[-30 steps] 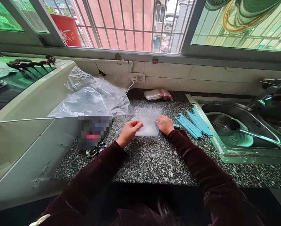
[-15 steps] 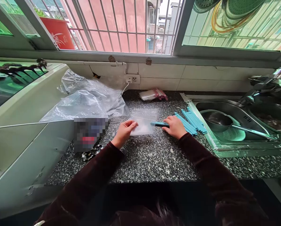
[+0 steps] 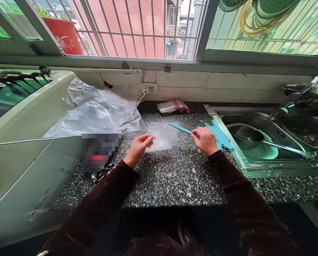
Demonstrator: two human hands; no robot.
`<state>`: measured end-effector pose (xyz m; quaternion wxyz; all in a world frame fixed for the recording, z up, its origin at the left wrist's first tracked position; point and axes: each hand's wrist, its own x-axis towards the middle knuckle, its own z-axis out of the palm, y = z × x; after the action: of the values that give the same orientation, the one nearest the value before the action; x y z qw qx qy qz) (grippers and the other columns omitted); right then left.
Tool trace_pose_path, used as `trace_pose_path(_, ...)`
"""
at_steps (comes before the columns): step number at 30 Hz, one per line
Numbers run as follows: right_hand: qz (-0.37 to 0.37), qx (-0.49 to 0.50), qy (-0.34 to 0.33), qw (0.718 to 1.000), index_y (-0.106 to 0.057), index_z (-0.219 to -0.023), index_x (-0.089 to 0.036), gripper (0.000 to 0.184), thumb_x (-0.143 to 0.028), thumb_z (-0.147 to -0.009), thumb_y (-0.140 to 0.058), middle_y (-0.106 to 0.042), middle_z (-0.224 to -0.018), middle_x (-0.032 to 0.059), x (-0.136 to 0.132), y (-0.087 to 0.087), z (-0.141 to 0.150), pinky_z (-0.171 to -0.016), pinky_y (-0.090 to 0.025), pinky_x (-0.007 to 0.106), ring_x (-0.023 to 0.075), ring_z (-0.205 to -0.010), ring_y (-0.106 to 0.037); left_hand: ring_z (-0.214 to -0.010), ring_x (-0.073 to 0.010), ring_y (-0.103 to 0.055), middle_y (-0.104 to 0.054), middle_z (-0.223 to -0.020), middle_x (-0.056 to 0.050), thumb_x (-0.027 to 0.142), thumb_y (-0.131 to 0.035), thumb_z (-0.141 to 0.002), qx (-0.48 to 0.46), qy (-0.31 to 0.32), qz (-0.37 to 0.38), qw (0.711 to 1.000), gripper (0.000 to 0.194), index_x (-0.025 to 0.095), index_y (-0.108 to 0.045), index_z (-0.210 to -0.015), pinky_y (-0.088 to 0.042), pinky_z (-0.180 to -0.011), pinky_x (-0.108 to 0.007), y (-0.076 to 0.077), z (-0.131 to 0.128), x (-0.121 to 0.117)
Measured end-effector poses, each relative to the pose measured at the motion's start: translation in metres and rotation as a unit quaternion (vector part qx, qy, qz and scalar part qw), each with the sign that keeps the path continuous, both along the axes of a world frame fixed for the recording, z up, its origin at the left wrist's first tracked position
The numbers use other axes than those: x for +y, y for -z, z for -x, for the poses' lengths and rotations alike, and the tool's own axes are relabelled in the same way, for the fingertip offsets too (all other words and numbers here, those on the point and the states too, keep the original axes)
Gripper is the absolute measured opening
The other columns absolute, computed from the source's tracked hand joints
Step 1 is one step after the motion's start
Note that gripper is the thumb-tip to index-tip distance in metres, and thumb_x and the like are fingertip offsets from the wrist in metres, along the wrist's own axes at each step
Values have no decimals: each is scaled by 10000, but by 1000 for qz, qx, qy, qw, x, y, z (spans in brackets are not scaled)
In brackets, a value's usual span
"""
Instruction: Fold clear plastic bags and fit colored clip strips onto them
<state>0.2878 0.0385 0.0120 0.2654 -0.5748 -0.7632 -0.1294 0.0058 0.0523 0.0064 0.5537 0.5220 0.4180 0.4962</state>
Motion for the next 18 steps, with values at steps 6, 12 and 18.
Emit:
trace_pose_path(6, -74, 63, -92, 991, -639, -831, -211, 109, -289, -824, -563, -671, -779, 53, -13, -34, 28, -693, -462, 369, 217, -756, -587, -494, -68, -399, -490, -508, 43, 407, -671, -595, -16, 8, 8, 1000, 312, 116, -666, -707, -296, -511, -225, -1, 0, 1)
trace_pose_path(12, -51, 117, -162, 978, -619, -832, -198, 67, -245, -834, -570, -666, -775, 50, -22, -27, 58, -673, -477, 340, 189, -739, -586, -490, -65, -382, -464, -504, 50, 385, -651, -608, -24, 22, 11, 999, 293, 112, -661, -715, -281, -509, -223, 1, 0, 0)
trace_pose_path(18, -13, 141, -193, 971, -611, -830, -202, 74, -246, -844, -553, -663, -780, 49, -21, -8, 66, -678, -485, 338, 182, -740, -585, -482, -65, -367, -449, -492, 47, 381, -621, -620, -12, 31, 0, 999, 252, 145, -553, -562, -280, -509, -226, 0, -1, -2)
